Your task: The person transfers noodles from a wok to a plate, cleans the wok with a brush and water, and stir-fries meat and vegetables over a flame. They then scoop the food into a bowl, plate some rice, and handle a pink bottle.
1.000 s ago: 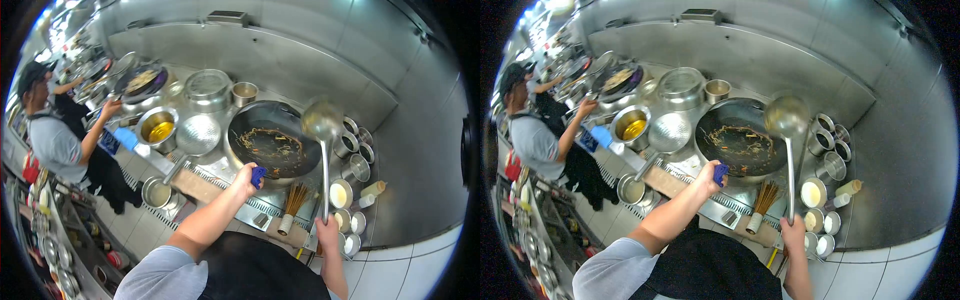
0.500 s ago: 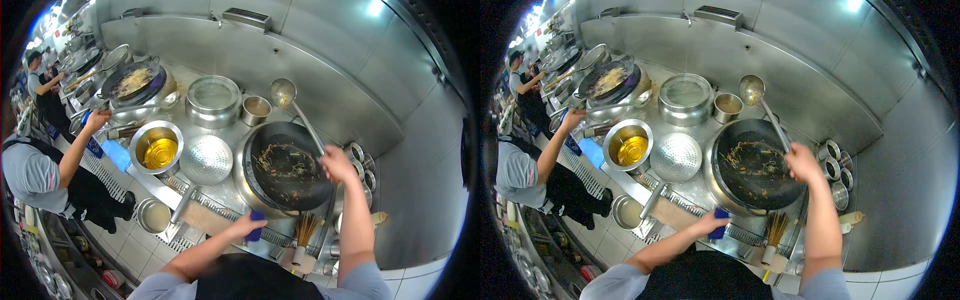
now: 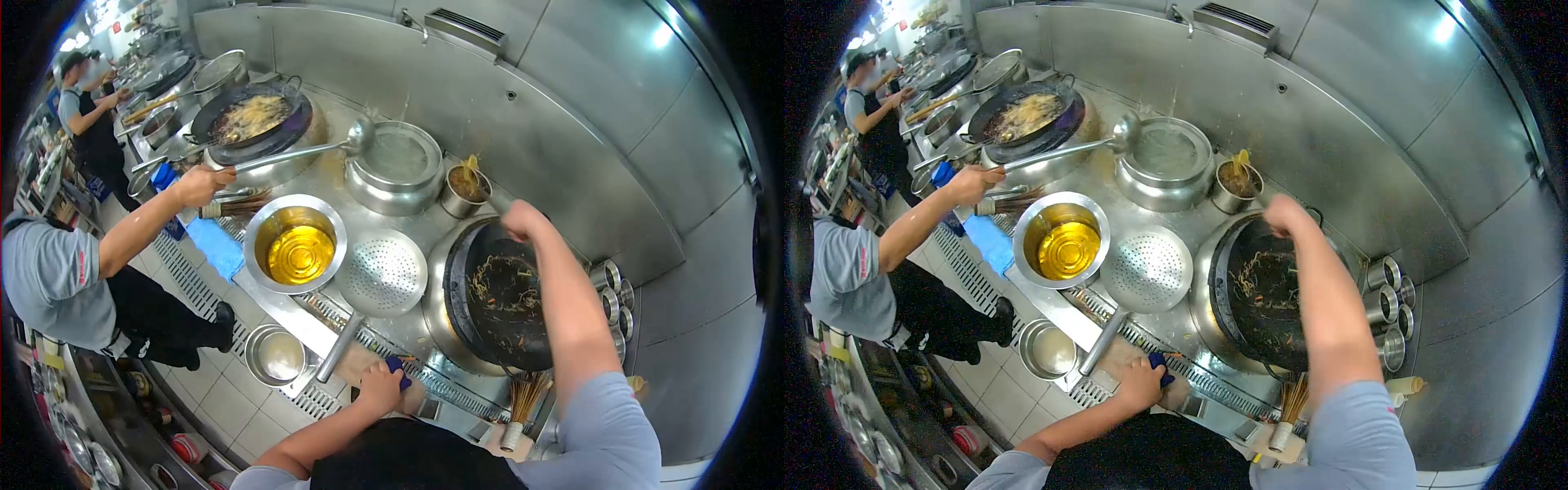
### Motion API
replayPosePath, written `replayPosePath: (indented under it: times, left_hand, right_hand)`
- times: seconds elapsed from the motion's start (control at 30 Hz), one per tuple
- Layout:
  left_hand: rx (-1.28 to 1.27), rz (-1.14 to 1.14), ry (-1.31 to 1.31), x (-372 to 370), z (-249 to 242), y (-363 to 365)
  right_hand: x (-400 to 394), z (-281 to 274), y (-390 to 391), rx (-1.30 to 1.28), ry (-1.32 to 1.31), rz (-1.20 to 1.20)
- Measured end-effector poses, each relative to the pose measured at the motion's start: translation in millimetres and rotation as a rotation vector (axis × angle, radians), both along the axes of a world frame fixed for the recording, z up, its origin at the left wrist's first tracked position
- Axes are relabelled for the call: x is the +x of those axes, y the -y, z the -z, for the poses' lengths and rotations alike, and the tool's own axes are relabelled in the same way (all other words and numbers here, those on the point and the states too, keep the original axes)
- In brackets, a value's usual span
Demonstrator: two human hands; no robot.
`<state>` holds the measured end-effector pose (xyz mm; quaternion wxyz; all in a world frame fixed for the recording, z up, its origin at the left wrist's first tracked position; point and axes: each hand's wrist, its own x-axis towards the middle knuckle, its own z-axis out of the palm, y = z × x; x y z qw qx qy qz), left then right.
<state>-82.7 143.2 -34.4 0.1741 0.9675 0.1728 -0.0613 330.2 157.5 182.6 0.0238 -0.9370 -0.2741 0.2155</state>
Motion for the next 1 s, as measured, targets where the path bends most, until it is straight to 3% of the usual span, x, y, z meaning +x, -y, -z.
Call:
replayPosePath:
  times: [0.03, 0.07, 0.17, 0.3, 0.33, 0.37, 0.4, 0.47, 0.5, 0.57, 0.6, 0.7, 0.77, 0.8, 0.87, 1.0]
  left_hand:
    - [0.000, -0.008, 0.012, -1, -4, -1]
    - [0.002, -0.012, 0.021, -2, -6, -2]
    - [-0.146, -0.103, -0.020, -6, -5, 3]
    - [-0.182, -0.074, -0.056, -13, -2, 0]
    - [-0.022, -0.013, 0.008, -14, 6, -1]
    - [0.137, 0.049, 0.069, -16, 10, 0]
    - [0.141, 0.043, 0.064, -18, 3, 0]
    - [0.192, -0.149, 0.332, -22, -29, 1]
    - [0.197, -0.155, 0.327, -27, -40, 3]
    - [-0.117, -0.218, 0.468, -46, -54, 4]
    - [-0.113, -0.219, 0.461, -59, -53, 8]
    - [-0.269, -0.318, 0.369, -105, -34, 32]
    - [-0.324, -0.330, -0.042, -123, -14, 47]
    - [-0.325, -0.334, -0.043, -127, 2, 58]
    - [-0.330, -0.154, -0.186, -130, 39, 77]
    - [-0.392, 0.219, -0.066, -79, 116, 126]
  right_hand:
    - [-4, -4, 14, -0.091, 0.388, -0.166]
    - [-13, -16, 14, -0.093, 0.388, -0.168]
    - [-34, -45, 14, 0.167, 0.115, 0.126]
    - [-44, 17, -23, 0.524, -0.072, 0.187]
    - [-47, 38, -38, 0.535, -0.084, 0.196]
    - [-47, 56, -50, 0.518, -0.173, 0.196]
    - [-65, 61, -58, 0.659, -0.275, 0.284]
    - [-74, 56, -69, 0.806, -0.772, 0.533]
    - [-71, 55, -71, 0.805, -0.780, 0.528]
    - [-62, 57, -70, 1.016, -1.304, 0.699]
    - [-58, 57, -67, 1.016, -1.312, 0.701]
    - [-49, 42, -50, 1.139, -1.657, 0.772]
    - [-50, 30, -34, 1.149, -1.654, 0.739]
    - [-53, 23, -25, 1.162, -1.655, 0.706]
    - [-57, 10, 0, 1.168, -1.724, 0.661]
    - [-80, -25, 74, 1.232, -1.787, 0.549]
